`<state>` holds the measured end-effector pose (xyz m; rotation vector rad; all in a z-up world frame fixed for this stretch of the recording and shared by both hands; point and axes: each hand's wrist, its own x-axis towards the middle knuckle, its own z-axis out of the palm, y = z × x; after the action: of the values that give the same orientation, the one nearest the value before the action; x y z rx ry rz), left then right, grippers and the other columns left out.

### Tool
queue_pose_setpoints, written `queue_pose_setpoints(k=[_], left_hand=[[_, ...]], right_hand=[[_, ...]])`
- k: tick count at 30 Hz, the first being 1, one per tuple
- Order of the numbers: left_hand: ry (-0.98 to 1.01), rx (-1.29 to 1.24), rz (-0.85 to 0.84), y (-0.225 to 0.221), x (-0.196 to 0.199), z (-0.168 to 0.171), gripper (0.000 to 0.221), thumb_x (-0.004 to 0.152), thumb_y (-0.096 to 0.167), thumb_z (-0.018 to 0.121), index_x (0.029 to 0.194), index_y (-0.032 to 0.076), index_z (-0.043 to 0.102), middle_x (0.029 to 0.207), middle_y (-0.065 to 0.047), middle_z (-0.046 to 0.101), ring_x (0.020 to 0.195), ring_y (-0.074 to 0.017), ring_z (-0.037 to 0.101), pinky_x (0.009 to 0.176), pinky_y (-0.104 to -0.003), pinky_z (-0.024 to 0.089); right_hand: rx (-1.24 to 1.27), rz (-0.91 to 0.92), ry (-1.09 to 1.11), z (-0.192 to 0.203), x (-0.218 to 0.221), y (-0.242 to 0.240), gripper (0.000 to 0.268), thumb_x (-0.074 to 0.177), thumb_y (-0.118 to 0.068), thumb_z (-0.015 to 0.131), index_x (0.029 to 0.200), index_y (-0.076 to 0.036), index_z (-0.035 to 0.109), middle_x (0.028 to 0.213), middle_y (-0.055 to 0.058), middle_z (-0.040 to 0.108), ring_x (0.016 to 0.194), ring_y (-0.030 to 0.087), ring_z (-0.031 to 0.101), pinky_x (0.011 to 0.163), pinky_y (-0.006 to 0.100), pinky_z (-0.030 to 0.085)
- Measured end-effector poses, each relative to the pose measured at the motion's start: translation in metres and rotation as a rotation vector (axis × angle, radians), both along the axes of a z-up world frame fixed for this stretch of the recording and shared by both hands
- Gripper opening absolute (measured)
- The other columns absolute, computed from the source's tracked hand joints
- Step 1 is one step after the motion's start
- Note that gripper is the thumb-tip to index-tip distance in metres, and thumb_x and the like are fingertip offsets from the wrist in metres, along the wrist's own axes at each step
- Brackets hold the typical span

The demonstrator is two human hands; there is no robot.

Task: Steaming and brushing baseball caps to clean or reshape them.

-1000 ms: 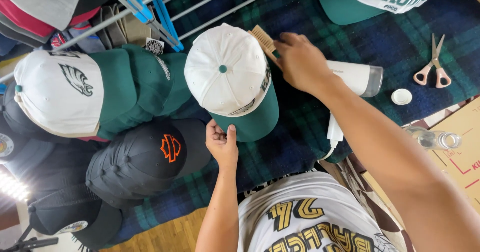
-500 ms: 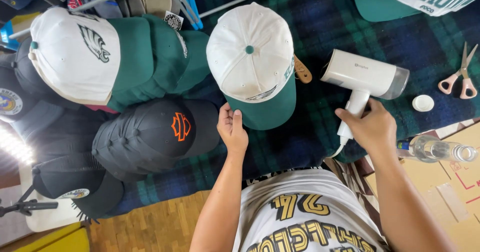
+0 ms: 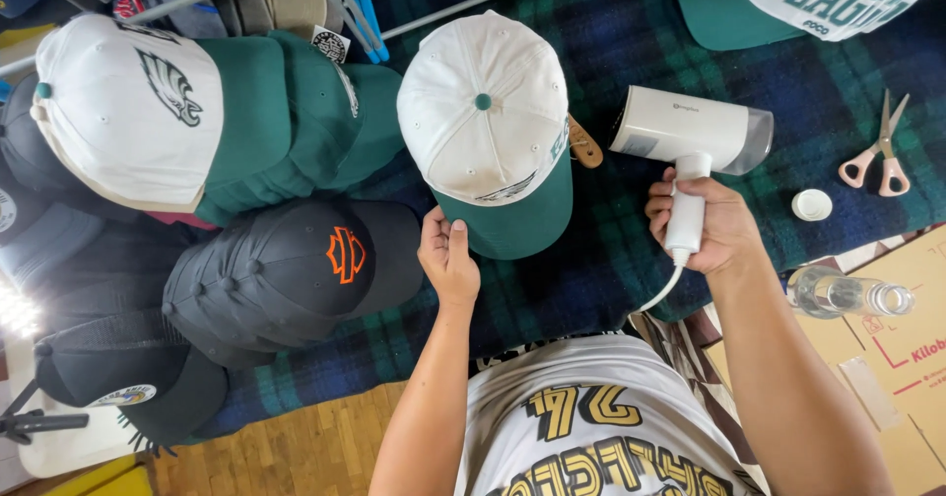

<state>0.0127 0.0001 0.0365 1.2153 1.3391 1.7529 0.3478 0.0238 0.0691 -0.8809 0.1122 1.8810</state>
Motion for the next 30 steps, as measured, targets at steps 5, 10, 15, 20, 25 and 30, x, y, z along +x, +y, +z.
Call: queue_pose_setpoints(k=[5, 10, 15, 20, 25, 30], left_hand=[[0.035, -0.01, -0.017, 0.001, -0.004, -0.012, 0.024, 0.103, 0.017, 0.053, 0.111, 0.0, 0.067, 0.057, -0.002, 0.051, 0.054, -0.0063, 0.046, 0.057, -0.025, 0.049], [0.019, 0.012, 0.009, 0.003, -0.004, -0.017, 0.023, 0.103, 0.018, 0.055, 0.111, 0.0, 0.068, 0.058, -0.002, 0.051, 0.055, -0.0074, 0.046, 0.058, -0.026, 0.049], [0.023, 0.031, 0.016, 0.003, -0.002, -0.016, 0.023, 0.103, 0.018, 0.054, 0.111, 0.002, 0.069, 0.056, -0.002, 0.049, 0.052, -0.0067, 0.043, 0.056, -0.025, 0.048], [0.037, 0.047, 0.033, 0.002, 0.001, -0.013, 0.023, 0.103, 0.018, 0.053, 0.11, 0.002, 0.068, 0.054, -0.001, 0.047, 0.049, -0.0069, 0.041, 0.054, -0.024, 0.047], [0.061, 0.06, 0.038, 0.003, 0.0, -0.01, 0.022, 0.103, 0.016, 0.051, 0.108, 0.003, 0.068, 0.053, 0.0, 0.048, 0.047, -0.0058, 0.042, 0.052, -0.024, 0.048], [0.066, 0.053, 0.067, 0.005, 0.0, -0.017, 0.019, 0.102, 0.016, 0.051, 0.103, 0.006, 0.067, 0.052, -0.002, 0.05, 0.047, -0.0094, 0.047, 0.052, -0.025, 0.048]], right_hand=[[0.242, 0.019, -0.017, -0.022, -0.002, -0.017, 0.028, 0.081, 0.0, 0.061, 0.105, -0.013, 0.067, 0.086, -0.004, 0.049, 0.077, 0.012, 0.053, 0.067, 0.025, 0.049], [0.455, 0.02, -0.109, -0.038, -0.005, -0.029, 0.037, 0.074, 0.005, 0.062, 0.105, -0.015, 0.066, 0.083, -0.002, 0.052, 0.075, 0.015, 0.057, 0.065, 0.03, 0.05], [0.552, 0.004, -0.059, -0.036, -0.011, -0.029, 0.048, 0.07, 0.006, 0.065, 0.116, -0.009, 0.07, 0.095, 0.01, 0.063, 0.07, 0.016, 0.056, 0.056, 0.029, 0.05], [0.576, 0.004, -0.051, -0.039, -0.011, -0.03, 0.046, 0.069, 0.005, 0.063, 0.113, -0.008, 0.07, 0.103, 0.014, 0.063, 0.068, 0.016, 0.056, 0.053, 0.029, 0.05], [0.634, -0.03, -0.139, -0.007, -0.039, -0.033, 0.039, 0.07, 0.01, 0.062, 0.106, -0.005, 0.07, 0.097, 0.014, 0.063, 0.067, 0.019, 0.058, 0.053, 0.031, 0.05], [0.672, -0.088, -0.366, 0.007, -0.068, -0.034, 0.032, 0.074, 0.011, 0.069, 0.104, 0.001, 0.065, 0.097, 0.017, 0.063, 0.066, 0.021, 0.06, 0.052, 0.035, 0.053]])
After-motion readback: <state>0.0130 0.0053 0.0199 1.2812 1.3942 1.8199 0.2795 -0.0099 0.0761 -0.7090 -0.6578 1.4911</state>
